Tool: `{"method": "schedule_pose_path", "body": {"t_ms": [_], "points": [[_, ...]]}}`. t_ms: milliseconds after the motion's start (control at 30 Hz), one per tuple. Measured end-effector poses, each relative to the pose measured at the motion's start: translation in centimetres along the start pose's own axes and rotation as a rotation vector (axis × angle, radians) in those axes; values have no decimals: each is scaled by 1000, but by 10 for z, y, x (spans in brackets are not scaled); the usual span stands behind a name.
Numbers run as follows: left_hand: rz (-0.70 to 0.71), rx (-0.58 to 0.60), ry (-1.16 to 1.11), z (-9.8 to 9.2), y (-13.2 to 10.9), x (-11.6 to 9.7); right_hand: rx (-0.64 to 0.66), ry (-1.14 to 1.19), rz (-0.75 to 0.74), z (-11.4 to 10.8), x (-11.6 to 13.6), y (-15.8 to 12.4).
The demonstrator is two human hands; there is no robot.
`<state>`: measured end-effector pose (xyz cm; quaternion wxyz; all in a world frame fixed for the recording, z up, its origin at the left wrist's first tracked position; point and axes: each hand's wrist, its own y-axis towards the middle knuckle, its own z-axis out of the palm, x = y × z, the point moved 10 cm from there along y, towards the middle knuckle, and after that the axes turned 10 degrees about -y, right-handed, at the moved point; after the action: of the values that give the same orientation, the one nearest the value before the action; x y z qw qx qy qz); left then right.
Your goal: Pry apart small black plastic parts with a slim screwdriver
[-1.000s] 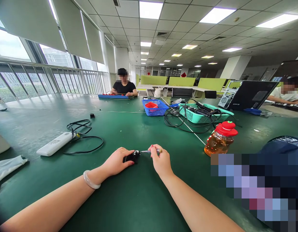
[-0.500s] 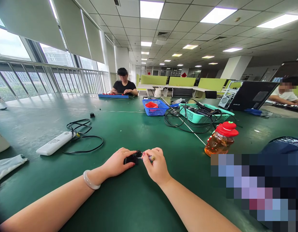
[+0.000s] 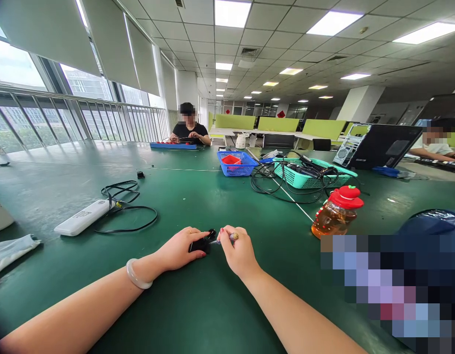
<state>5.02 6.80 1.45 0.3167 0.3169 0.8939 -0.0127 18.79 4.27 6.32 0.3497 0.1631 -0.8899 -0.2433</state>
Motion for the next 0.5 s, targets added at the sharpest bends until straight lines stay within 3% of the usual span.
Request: {"method": "schedule_pose_path", "body": {"t_ms": [200, 300, 367, 500], "points": [[27, -19, 28, -1, 0, -1, 53, -102, -225, 7, 31, -7], [30, -30, 22, -2, 0, -1, 43, -109, -269, 6, 36, -8], [31, -39, 16, -3, -1, -2, 12, -64, -216, 1, 29, -6], [30, -24, 9, -3, 0, -4, 31, 111, 45, 3, -5, -2]]}}
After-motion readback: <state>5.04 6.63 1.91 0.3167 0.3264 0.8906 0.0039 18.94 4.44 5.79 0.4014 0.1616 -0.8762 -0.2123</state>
